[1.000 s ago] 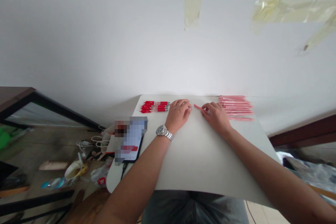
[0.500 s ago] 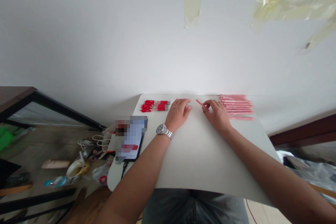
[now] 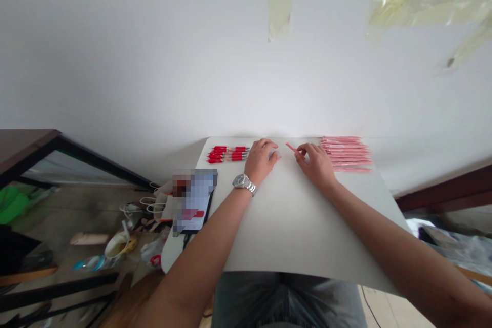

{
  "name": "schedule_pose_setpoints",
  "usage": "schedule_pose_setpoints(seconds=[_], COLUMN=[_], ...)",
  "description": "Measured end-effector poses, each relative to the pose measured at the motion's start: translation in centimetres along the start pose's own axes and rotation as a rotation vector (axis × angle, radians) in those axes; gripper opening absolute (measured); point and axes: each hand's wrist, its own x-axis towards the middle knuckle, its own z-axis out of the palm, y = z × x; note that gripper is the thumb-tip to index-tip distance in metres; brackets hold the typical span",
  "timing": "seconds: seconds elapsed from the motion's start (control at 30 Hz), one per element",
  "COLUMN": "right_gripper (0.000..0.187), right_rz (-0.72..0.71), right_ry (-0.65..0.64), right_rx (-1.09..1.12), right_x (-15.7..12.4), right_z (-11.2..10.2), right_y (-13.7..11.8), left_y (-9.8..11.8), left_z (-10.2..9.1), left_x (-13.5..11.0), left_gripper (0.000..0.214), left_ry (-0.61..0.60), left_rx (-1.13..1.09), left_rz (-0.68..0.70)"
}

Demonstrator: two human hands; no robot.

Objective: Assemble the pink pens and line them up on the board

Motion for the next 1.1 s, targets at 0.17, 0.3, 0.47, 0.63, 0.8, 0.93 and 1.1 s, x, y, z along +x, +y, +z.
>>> schedule_pose_setpoints(seconds=[0.17,0.3,0.47,0.63,0.8,0.93,1.1], right_gripper=[0.012,0.012,0.013,0.012,0.012,0.012,0.013], right_rz=[0.004,-0.007,-0.011,-0.007,-0.008,-0.009,-0.006], right_ry=[0.001,0.009,0.011,0.01,0.025,0.025,0.016], right_rx=[0.004,0.003,0.002,0.002,0.001,0.008,0.01], right_x=[0.0,0.0,0.0,0.0,0.0,0.1,0.1], right_z=[-0.1,-0.2,-0.1,-0.1,0.0,0.0,-0.1], right_y=[-0.1,-0.2,-0.1,-0.1,0.0,0.0,0.0], left_y=[-0.6,-0.8,-0.7,-0.8,-0.7,-0.3,0.3], left_z=[-0.3,-0.4,-0.4,-0.4,-0.4,-0.6,-1.4], left_x=[1.8,2.6,3.2,4.0,4.9,5.2,4.1], left_gripper=[0.014,0.011,0.011,0.009,0.011,0.008,0.008], left_ry=[-0.109,-0.158,-0.21,-0.29,-0.361,-0.309,-0.185], left_rx=[0.042,0.043,0.067,0.112,0.147,0.136,0.031], left_rz=[0.029,0.041,0.049,0.06,0.044,0.025,-0.035])
